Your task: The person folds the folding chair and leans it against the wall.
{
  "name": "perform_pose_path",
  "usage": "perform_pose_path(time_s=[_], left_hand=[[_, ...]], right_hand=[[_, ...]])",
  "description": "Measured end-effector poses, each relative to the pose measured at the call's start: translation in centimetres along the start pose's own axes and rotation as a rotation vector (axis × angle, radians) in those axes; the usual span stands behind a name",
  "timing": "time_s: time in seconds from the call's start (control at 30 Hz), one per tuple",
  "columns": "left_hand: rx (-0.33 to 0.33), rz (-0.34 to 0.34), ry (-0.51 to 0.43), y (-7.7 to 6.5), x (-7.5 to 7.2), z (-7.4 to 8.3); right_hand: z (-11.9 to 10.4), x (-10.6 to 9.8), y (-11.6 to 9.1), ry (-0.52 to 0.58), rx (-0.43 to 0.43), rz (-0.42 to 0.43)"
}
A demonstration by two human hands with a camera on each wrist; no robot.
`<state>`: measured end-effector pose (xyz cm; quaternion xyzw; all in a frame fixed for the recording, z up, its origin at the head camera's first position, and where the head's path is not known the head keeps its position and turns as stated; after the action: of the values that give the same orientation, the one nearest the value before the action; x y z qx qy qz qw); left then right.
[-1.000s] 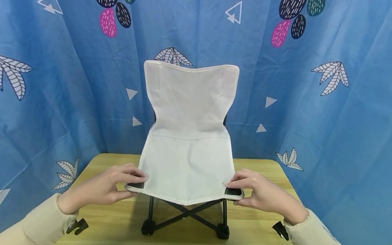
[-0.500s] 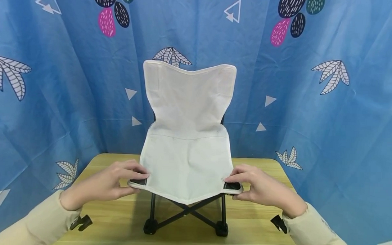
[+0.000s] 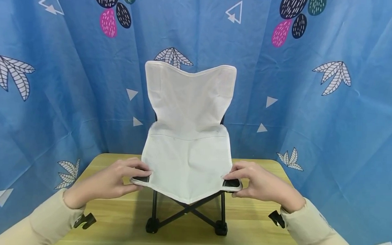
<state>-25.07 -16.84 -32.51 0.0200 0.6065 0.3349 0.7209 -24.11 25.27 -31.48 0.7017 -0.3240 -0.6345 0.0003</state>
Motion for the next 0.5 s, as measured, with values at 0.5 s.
perform_pose_path(time_s=[0.5], left_hand=[[0.007,0.054,-0.002,0.84,-0.09,0.05]], right_hand=[[-0.31,-0.52,0.92,-0.032,0.037,0.003]])
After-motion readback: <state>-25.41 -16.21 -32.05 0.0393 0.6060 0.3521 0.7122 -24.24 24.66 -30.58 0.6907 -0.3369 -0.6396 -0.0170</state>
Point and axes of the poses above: each hand's wrist, its own y-axis towards the middle knuckle, its own x-axis out of the palm, z = x × y, the point moved 3 cm from there along y, towards the middle knuckle, and after that the axes turned 2 degrees about -y, right-handed, at the moved point
